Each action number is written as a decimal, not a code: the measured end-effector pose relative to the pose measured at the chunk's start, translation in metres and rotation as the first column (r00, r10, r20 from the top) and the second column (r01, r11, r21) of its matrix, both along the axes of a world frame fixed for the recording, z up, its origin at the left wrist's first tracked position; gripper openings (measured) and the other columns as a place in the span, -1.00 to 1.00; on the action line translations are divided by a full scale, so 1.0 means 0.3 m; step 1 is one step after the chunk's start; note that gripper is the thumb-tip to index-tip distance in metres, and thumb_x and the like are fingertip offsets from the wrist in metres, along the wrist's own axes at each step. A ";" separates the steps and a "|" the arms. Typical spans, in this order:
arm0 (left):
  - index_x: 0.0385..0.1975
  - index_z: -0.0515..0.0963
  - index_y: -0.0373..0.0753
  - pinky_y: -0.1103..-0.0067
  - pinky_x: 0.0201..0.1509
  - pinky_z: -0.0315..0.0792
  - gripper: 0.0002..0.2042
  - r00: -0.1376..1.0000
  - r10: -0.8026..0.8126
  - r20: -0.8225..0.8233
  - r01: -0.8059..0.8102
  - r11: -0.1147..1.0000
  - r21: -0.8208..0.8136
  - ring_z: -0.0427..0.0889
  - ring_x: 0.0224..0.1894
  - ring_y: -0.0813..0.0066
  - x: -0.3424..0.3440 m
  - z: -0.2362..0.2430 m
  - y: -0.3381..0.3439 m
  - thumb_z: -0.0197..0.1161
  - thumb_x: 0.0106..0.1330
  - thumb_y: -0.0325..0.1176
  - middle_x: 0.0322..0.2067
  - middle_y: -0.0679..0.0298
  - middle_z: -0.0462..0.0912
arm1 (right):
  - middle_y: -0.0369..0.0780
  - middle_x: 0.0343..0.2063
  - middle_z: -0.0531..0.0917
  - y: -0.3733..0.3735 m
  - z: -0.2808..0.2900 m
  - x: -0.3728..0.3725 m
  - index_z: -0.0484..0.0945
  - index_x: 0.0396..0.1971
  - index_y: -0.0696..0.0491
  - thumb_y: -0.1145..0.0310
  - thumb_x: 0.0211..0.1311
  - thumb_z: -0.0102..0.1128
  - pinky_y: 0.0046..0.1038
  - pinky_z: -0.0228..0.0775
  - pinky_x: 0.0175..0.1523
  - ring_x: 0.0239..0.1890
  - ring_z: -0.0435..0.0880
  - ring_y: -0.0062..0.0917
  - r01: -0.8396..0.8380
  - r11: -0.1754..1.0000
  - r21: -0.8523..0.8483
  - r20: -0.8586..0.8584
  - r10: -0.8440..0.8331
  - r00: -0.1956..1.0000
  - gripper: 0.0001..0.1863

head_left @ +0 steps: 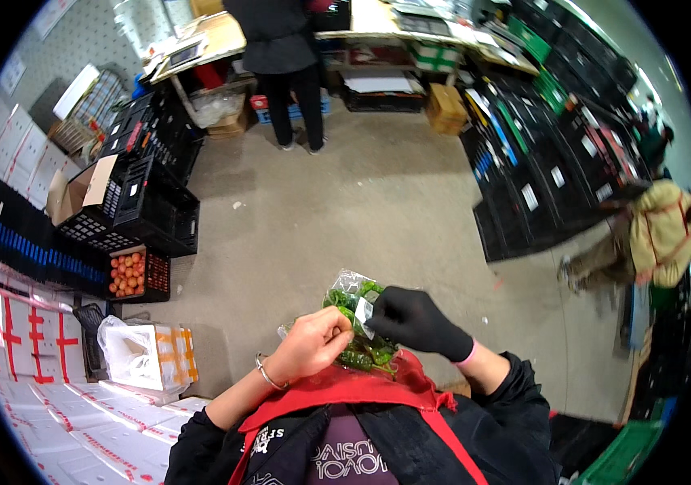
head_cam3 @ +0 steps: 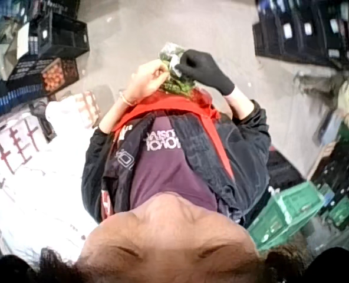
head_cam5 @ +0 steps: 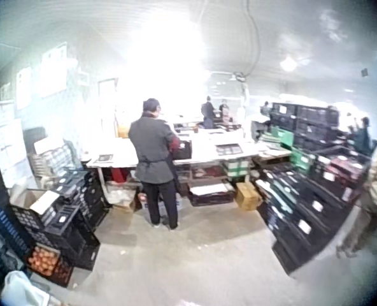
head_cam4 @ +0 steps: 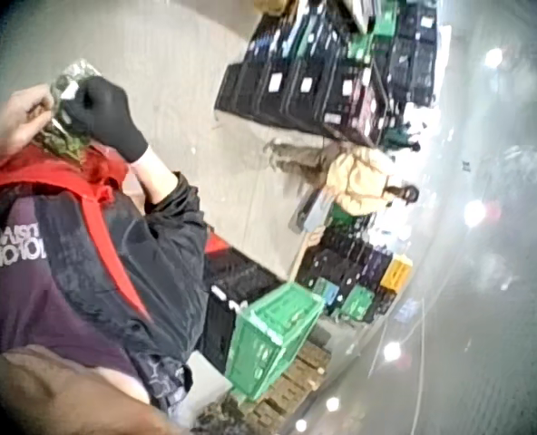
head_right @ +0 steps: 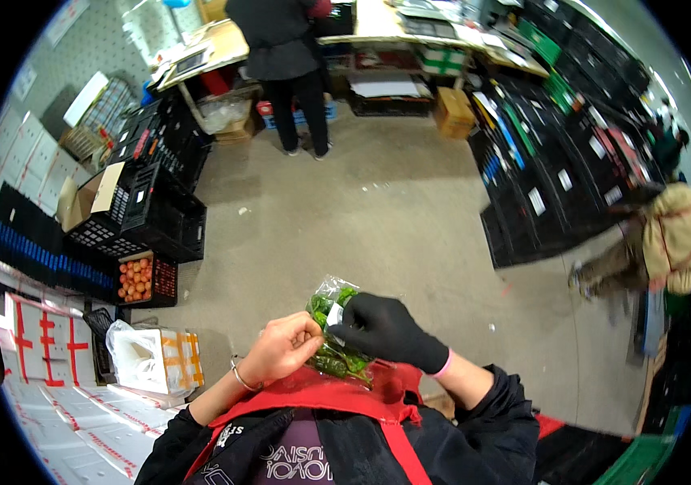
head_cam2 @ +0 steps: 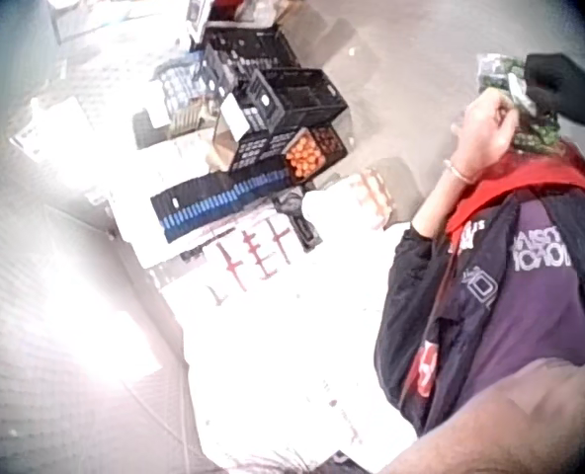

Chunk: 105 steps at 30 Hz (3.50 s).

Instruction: The person receives a bag of green peppers, walks through a warehouse, and then labels multiple bags of green peppers at a packing station. They place the labeled bags on a table next to a scale and a crate.

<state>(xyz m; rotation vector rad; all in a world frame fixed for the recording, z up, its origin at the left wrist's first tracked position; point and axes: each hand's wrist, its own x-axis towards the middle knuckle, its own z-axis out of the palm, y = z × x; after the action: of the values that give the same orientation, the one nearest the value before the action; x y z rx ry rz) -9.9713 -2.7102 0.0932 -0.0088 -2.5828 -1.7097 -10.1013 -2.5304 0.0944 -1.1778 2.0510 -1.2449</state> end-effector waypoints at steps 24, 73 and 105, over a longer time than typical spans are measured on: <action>-0.47 0.46 -0.35 0.51 -0.44 0.36 -0.94 0.852 0.523 0.014 -0.523 0.853 -0.003 0.49 -0.52 0.31 -1.039 -0.043 -1.400 0.19 0.15 -0.51 -0.53 0.16 0.47 | -0.22 -0.61 0.44 -1.690 -0.121 -1.262 0.42 -0.51 0.17 0.49 0.16 0.03 -0.50 0.25 -0.43 -0.57 0.40 -0.59 -0.501 0.853 -0.147 0.321 0.520 0.791 -0.91; -0.39 0.42 -0.28 0.73 -0.53 0.22 -0.98 0.927 0.320 0.194 -0.365 0.659 0.658 0.32 -0.62 0.69 -2.787 -0.288 -4.099 0.12 0.25 -0.53 -0.59 0.38 0.43 | -0.22 -0.23 0.59 -4.145 -0.402 -2.866 0.45 -0.10 0.15 0.32 0.31 -0.04 -0.47 0.45 -0.03 -0.16 0.58 -0.54 0.437 0.880 -0.188 0.976 0.116 0.186 -0.73; -0.04 0.44 -0.36 0.54 -0.05 0.41 -0.72 0.772 0.631 0.079 -0.632 0.748 0.204 0.50 -0.16 0.48 -3.167 -0.965 -4.568 0.15 0.26 -0.46 -0.19 0.17 0.55 | -0.08 -0.42 0.62 -4.282 -0.813 -3.339 0.53 -0.20 0.18 0.10 -0.02 0.32 -0.34 0.40 -0.16 -0.31 0.59 -0.34 0.681 0.732 0.014 -0.037 -0.681 0.732 -0.51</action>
<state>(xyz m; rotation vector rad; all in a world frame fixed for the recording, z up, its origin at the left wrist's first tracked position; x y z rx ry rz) -10.9215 -4.0805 -0.1961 0.7878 -2.0058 -1.6732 -11.1032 -3.8151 -0.1494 -0.3945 2.6288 -1.4978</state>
